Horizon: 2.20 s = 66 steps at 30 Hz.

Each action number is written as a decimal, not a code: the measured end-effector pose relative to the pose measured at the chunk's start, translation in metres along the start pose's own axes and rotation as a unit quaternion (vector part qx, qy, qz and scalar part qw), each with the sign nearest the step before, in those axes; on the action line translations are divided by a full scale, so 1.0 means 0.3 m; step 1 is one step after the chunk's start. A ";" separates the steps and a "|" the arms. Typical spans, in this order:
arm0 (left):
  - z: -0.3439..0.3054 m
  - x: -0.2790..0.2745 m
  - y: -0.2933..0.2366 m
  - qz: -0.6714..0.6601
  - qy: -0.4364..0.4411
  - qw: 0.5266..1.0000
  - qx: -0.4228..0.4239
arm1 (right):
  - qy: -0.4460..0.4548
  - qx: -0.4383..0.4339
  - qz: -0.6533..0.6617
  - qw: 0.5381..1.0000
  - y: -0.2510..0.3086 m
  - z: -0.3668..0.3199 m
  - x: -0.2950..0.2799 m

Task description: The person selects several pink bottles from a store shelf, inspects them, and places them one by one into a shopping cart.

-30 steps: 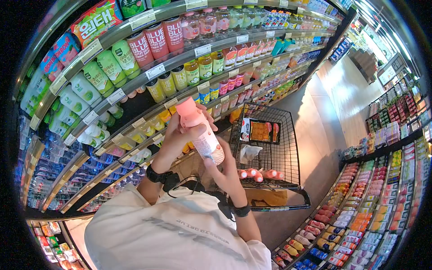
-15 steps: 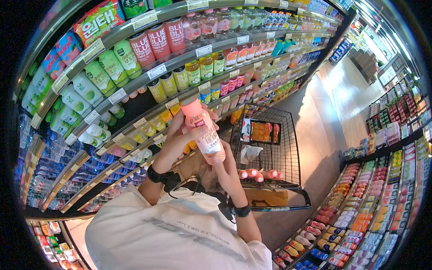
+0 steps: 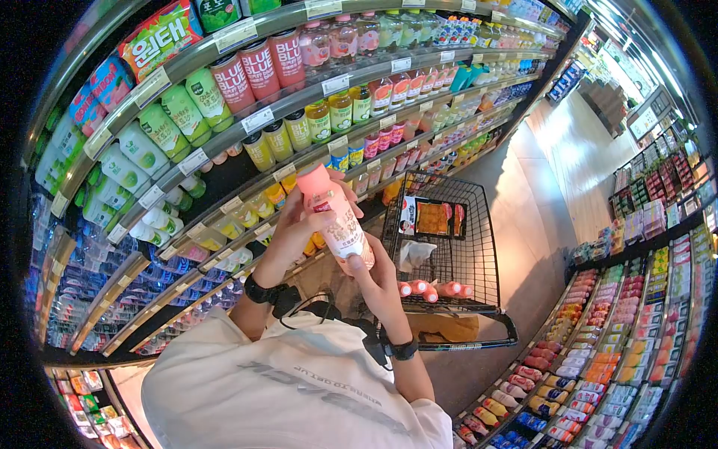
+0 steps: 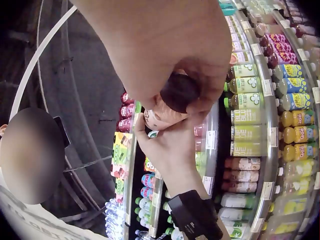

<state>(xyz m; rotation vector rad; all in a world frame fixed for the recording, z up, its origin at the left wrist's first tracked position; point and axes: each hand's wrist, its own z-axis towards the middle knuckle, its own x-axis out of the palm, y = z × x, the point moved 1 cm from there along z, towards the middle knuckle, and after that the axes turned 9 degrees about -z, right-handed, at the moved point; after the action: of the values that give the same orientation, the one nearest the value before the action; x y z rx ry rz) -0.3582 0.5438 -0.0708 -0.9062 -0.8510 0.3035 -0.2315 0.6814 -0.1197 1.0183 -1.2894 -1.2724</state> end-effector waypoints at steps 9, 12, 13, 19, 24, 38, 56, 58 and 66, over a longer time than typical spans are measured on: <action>0.011 0.005 -0.016 0.200 0.056 0.978 0.017 | -0.074 0.025 0.113 0.990 -0.016 0.049 0.003; 0.007 -0.003 0.010 0.261 0.065 0.963 0.014 | -0.055 0.034 0.039 0.997 -0.068 0.044 -0.055; 0.005 0.003 0.012 0.220 0.060 0.974 0.004 | -0.064 0.028 0.014 0.997 -0.060 0.036 -0.062; 0.006 0.026 0.016 0.441 0.136 0.887 -0.003 | -0.178 -0.080 -0.196 0.961 -0.014 0.014 -0.159; -0.012 0.086 0.066 0.462 0.219 0.851 -0.116 | -0.117 -0.165 -0.225 0.953 0.121 -0.012 -0.120; -0.058 -0.115 0.032 0.399 0.060 0.902 -0.152 | -0.339 0.064 -0.387 0.855 -0.280 -0.006 -0.702; -0.373 -0.520 -0.161 0.489 -0.300 0.811 -0.119 | -0.093 0.244 -0.678 0.687 -1.086 -0.089 -1.025; -0.393 -0.561 -0.171 0.497 -0.307 0.805 -0.100 | -0.065 0.254 -0.662 0.703 -1.080 -0.099 -1.030; -0.381 -0.805 -0.134 0.483 -0.361 0.797 -0.016 | -0.057 0.277 -0.574 0.769 -0.972 -0.088 -0.996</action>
<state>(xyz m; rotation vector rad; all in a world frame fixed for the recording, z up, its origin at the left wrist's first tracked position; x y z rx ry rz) -0.4316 0.3189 -0.2012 -1.2283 -1.0130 1.6215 -0.1912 0.9476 -0.4399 2.4246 -1.1226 -1.8712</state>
